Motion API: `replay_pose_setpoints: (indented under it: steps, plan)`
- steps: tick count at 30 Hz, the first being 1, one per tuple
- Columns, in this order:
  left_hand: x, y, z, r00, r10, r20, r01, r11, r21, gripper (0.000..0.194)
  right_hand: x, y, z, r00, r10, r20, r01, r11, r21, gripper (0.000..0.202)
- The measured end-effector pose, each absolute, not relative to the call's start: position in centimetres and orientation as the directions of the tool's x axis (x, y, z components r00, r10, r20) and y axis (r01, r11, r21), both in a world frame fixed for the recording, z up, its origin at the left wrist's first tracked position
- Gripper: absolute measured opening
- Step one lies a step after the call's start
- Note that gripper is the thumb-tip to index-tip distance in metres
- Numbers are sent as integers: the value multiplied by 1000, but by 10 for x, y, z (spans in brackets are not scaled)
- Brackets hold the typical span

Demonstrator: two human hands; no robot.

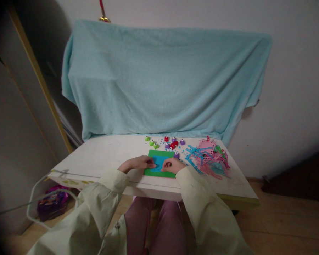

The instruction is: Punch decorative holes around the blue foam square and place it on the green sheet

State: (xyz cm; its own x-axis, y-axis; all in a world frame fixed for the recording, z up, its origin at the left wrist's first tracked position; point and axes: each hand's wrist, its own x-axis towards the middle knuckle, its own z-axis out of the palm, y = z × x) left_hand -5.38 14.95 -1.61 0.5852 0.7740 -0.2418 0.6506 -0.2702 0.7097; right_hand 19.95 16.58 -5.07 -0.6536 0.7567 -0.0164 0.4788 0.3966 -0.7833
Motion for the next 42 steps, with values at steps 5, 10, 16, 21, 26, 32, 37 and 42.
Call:
replay_pose_setpoints:
  steps: [5,10,16,21,26,32,37,42]
  plan:
    - [-51,146,-24,581,790,-195,641,-296,708,37,198,164,-49,-649,760,-19,480,390,-786,35]
    - [-50,141,-25,579,792,-191,616,-272,739,29,197,165,-48,-658,753,-20,481,400,-780,36]
    - [-44,136,-18,573,799,-184,660,-316,682,14,196,164,-48,-655,756,-19,486,402,-776,36]
    - [-41,132,-10,567,799,-201,707,-347,616,11,194,163,-45,-664,748,-13,478,412,-776,36]
    - [-38,136,-6,529,805,-268,766,-317,559,12,194,163,-48,-660,751,-7,493,427,-758,34]
    - [-35,143,-8,486,818,-307,780,-248,575,16,194,163,-48,-657,754,-9,505,431,-748,34]
    - [-36,148,-9,447,851,-275,828,-278,486,31,194,162,-47,-656,755,-11,506,429,-748,32]
    - [-49,154,-13,515,809,-284,799,-333,501,48,193,162,-45,-663,748,-13,492,423,-761,31]
